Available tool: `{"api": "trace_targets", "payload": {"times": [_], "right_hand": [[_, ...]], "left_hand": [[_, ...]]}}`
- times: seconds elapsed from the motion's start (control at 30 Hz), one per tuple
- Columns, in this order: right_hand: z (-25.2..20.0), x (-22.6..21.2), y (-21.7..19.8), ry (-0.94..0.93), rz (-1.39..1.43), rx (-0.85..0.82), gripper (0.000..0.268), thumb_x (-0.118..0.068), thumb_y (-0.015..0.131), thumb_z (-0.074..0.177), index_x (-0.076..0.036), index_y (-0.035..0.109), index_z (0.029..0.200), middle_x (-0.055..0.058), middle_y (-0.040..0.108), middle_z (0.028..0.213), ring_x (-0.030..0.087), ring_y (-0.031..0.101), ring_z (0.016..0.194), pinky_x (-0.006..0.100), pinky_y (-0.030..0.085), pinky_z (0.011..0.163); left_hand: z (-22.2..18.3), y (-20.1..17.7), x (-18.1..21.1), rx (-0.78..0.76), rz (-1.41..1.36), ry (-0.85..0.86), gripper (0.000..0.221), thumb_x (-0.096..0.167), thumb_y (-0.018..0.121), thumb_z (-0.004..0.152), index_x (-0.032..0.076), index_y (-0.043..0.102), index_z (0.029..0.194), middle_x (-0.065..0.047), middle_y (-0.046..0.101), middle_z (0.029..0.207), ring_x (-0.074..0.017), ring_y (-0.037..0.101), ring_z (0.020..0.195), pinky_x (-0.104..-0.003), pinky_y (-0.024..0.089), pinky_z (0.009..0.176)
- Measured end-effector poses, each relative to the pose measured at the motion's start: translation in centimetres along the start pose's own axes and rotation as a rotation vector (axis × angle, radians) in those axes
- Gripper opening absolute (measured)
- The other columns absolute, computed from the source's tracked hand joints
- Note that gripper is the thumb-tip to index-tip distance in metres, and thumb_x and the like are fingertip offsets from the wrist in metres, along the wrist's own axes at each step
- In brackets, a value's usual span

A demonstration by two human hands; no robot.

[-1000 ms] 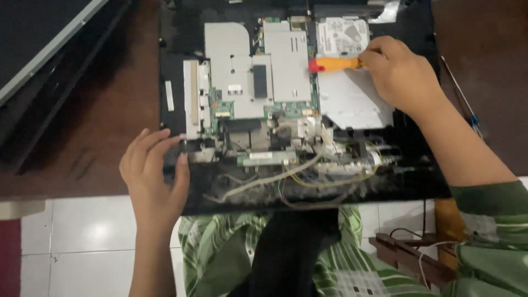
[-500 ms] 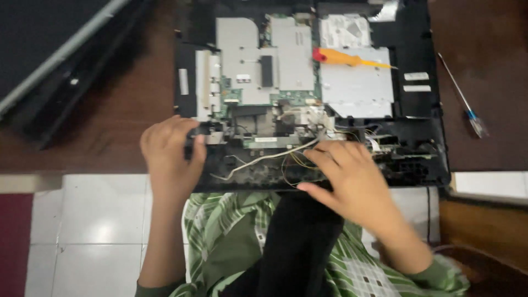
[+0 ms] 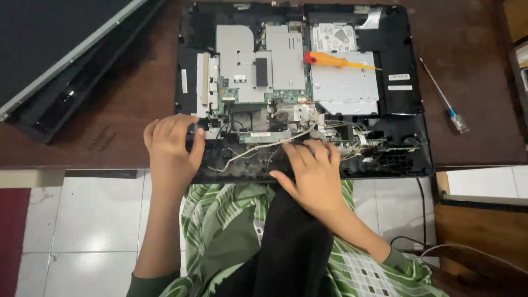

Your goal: The person is disassembling a computer monitor, removing the LCD panel and then using a screwdriver to remove screws from the internal motherboard.

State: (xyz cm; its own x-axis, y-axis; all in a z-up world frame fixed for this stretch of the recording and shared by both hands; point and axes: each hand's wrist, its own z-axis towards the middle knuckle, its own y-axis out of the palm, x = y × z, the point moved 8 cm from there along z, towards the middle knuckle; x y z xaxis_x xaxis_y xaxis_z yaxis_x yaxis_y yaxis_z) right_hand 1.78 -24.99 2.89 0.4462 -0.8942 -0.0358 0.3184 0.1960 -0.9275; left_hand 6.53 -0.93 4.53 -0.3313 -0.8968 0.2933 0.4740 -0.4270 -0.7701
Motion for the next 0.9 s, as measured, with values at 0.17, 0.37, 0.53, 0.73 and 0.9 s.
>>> {"api": "trace_targets", "payload": {"times": [0.17, 0.37, 0.53, 0.73, 0.9], "right_hand": [[0.6, 1.7, 0.8, 0.096, 0.130, -0.075, 0.054, -0.052, 0.068, 0.093, -0.012, 0.069, 0.129, 0.004, 0.071, 0.104, 0.026, 0.054, 0.120, 0.051, 0.030, 0.104], [1.4, 2.2, -0.2, 0.158, 0.203, -0.018, 0.028, -0.031, 0.076, 0.092, -0.011, 0.077, 0.111, 0.002, 0.070, 0.091, 0.025, 0.057, 0.111, 0.048, 0.033, 0.101], [1.5, 2.7, -0.1, 0.149, 0.239, -0.017, 0.015, -0.021, 0.073, 0.096, -0.012, 0.079, 0.107, 0.001, 0.070, 0.089, 0.023, 0.056, 0.109, 0.048, 0.032, 0.103], [1.7, 1.9, -0.6, 0.097, 0.119, 0.027, 0.015, -0.010, 0.068, 0.096, -0.009, 0.076, 0.108, 0.004, 0.065, 0.087, 0.025, 0.056, 0.109, 0.046, 0.032, 0.105], [1.9, 2.5, -0.2, 0.087, 0.242, 0.017, 0.016, -0.005, 0.068, 0.090, -0.010, 0.077, 0.103, 0.003, 0.061, 0.081, 0.024, 0.055, 0.103, 0.045, 0.033, 0.104]], "left_hand": [[0.3, 0.3, 0.2, -0.016, 0.012, -0.002, 0.018, 0.012, 0.079, 0.093, 0.008, 0.075, 0.110, -0.006, 0.069, 0.101, -0.0285, 0.067, 0.111, -0.053, 0.041, 0.107], [0.3, 0.0, 0.6, -0.005, -0.033, -0.045, 0.016, 0.009, 0.079, 0.092, 0.007, 0.075, 0.108, -0.008, 0.068, 0.098, -0.0312, 0.066, 0.109, -0.057, 0.039, 0.107], [0.1, 0.2, 0.6, -0.011, -0.040, -0.057, 0.015, 0.011, 0.078, 0.094, 0.008, 0.075, 0.108, -0.007, 0.068, 0.101, -0.0300, 0.064, 0.111, -0.057, 0.037, 0.108], [0.1, 0.2, 0.6, -0.019, -0.078, -0.074, 0.014, 0.010, 0.077, 0.094, 0.007, 0.075, 0.108, -0.010, 0.069, 0.099, -0.0327, 0.064, 0.111, -0.060, 0.035, 0.108], [0.1, 0.0, 0.7, -0.013, -0.083, -0.071, 0.014, 0.010, 0.076, 0.094, 0.006, 0.074, 0.108, -0.010, 0.068, 0.100, -0.0332, 0.064, 0.111, -0.060, 0.036, 0.107]]}}
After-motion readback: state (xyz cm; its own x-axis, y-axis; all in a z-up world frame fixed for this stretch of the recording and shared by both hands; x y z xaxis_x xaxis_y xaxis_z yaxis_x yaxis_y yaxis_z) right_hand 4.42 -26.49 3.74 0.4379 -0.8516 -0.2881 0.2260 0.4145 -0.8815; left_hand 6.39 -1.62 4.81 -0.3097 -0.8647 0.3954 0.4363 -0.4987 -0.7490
